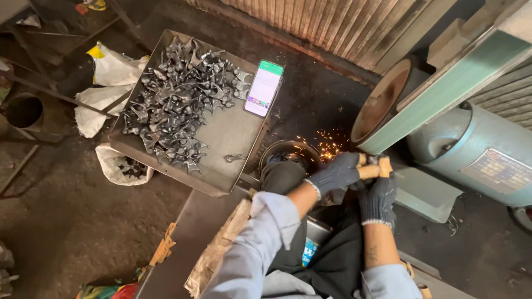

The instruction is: The person sits on the floor at a belt grinder and grinds cast metal parts one at a time, holding each piece against the abrasive belt with both hands until sparks fly, then places the finished piece into a bucket and picks the next piece from a tray of parts.

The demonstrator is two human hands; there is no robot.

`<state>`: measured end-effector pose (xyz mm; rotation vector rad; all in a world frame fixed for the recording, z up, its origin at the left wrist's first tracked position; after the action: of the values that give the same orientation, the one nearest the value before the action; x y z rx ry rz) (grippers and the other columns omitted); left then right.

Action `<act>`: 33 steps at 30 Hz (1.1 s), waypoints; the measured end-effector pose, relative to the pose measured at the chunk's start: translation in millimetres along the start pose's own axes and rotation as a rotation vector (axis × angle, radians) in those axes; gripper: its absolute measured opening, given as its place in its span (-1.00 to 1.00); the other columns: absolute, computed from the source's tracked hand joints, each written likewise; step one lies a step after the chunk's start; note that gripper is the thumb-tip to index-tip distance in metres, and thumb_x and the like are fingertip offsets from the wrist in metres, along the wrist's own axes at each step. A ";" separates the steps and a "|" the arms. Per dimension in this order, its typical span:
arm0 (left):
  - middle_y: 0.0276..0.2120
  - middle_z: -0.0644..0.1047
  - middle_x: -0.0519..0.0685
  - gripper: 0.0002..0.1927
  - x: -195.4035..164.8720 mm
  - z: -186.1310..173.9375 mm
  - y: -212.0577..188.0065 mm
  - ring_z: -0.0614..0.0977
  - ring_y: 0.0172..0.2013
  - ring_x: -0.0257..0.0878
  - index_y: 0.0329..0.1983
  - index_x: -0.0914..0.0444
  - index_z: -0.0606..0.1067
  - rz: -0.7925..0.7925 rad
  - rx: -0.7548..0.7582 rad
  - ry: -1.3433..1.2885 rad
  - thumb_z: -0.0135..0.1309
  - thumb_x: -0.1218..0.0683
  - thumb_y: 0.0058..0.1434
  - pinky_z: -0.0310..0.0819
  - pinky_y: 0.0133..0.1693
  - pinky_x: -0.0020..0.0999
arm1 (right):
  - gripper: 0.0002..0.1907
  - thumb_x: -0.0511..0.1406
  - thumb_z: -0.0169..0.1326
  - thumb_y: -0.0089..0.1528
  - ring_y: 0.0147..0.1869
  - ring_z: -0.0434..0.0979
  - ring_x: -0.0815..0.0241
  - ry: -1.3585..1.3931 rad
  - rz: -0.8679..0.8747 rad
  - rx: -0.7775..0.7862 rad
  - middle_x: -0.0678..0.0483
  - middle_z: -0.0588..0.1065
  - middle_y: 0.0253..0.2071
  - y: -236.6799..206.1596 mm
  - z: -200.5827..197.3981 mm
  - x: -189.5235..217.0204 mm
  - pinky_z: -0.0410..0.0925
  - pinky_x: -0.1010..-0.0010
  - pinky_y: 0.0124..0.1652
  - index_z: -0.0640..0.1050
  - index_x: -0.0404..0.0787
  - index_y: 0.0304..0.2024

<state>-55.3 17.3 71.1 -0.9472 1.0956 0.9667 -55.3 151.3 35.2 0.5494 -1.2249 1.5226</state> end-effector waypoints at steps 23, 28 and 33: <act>-0.12 0.56 0.13 -0.55 -39.3 -44.9 -139.8 0.59 -0.12 -0.13 0.24 0.32 0.44 0.241 -0.517 0.108 0.12 0.16 0.27 0.51 -0.05 -0.22 | -0.51 -0.15 0.04 0.36 0.18 0.46 0.31 -0.373 -0.178 0.327 0.10 0.51 0.15 -122.6 66.3 -13.0 0.32 0.48 0.15 0.45 -0.27 0.26; -0.16 0.62 0.18 -0.38 -22.6 14.7 -138.6 0.66 -0.18 -0.03 0.31 0.24 0.40 -0.039 -0.165 0.463 0.17 -0.07 0.21 0.53 -0.12 -0.16 | -0.56 -0.22 0.12 0.33 -0.03 0.55 0.24 -0.199 0.111 0.125 0.02 0.58 -0.01 -90.8 -7.8 -39.9 0.41 0.40 -0.07 0.54 -0.39 0.16; -0.13 0.61 0.18 -0.54 -46.1 20.7 -135.4 0.65 -0.13 0.11 0.09 0.21 0.52 0.058 -0.083 1.057 0.00 -0.21 0.36 0.51 -0.12 0.01 | -0.56 -0.26 0.07 0.39 -0.13 0.57 -0.10 -0.550 -0.058 0.376 -0.18 0.59 -0.13 -81.3 -21.4 -27.9 0.42 0.20 -0.16 0.47 -0.52 0.17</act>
<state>70.4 -9.7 137.3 -1.5645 1.9640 0.5169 33.3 151.6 37.5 1.3073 -1.3103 1.6157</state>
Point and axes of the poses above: each hand's wrist, its own y-axis towards the middle knuckle, its own z-axis out of the palm, x = y × z, the point moved 6 cm from there along y, towards the middle knuckle
